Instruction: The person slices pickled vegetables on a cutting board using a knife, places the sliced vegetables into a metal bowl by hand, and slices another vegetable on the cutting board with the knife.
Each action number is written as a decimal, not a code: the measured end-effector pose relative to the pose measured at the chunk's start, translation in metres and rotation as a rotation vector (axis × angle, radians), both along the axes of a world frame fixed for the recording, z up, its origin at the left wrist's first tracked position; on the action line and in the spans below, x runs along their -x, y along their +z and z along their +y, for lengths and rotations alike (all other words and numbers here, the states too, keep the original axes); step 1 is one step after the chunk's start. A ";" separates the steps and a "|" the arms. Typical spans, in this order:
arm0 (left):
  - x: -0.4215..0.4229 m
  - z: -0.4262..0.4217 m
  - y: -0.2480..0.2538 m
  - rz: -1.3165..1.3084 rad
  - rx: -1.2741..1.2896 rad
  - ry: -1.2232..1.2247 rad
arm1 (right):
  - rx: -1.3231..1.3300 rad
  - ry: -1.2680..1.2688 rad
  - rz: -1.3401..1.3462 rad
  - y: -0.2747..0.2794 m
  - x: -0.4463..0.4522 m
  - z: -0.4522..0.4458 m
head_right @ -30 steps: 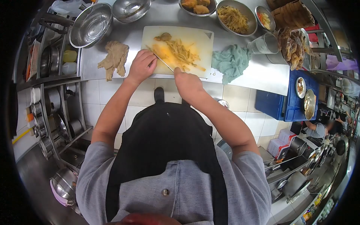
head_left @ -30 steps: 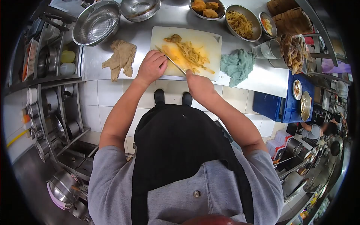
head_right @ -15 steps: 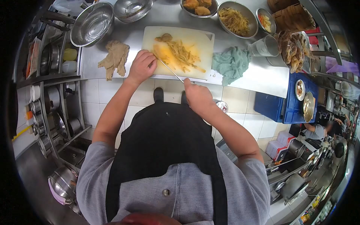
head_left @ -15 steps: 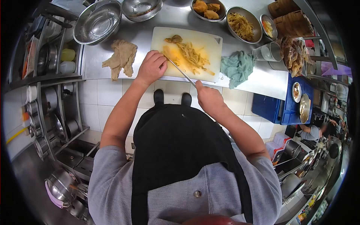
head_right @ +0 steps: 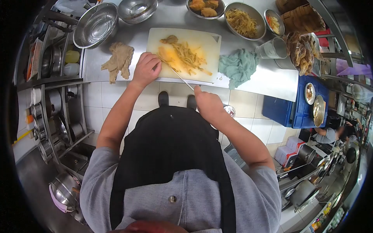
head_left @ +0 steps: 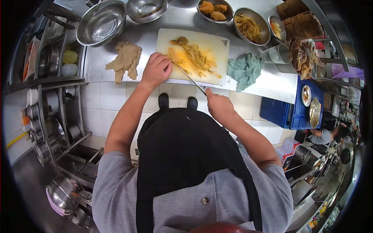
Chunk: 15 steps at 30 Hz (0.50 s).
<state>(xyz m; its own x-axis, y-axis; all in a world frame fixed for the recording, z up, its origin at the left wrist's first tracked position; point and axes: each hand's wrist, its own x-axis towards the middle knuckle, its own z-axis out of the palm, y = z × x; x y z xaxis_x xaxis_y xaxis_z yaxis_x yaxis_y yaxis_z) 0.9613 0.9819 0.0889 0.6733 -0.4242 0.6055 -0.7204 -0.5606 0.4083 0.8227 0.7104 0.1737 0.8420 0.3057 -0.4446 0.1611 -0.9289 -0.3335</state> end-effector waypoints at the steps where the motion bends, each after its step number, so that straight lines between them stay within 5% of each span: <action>1: -0.001 0.000 0.000 -0.004 0.001 0.003 | -0.001 0.001 -0.018 0.001 0.000 -0.001; 15: 0.001 0.001 -0.005 -0.019 -0.011 0.042 | -0.027 0.011 0.001 -0.005 -0.040 0.030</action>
<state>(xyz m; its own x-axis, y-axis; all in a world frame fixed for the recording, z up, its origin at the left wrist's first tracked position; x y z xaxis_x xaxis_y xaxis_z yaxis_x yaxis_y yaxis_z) 0.9605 0.9826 0.0840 0.6790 -0.4024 0.6141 -0.7037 -0.5952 0.3880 0.8624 0.7402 0.1683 0.8379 0.3270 -0.4370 0.1714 -0.9178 -0.3582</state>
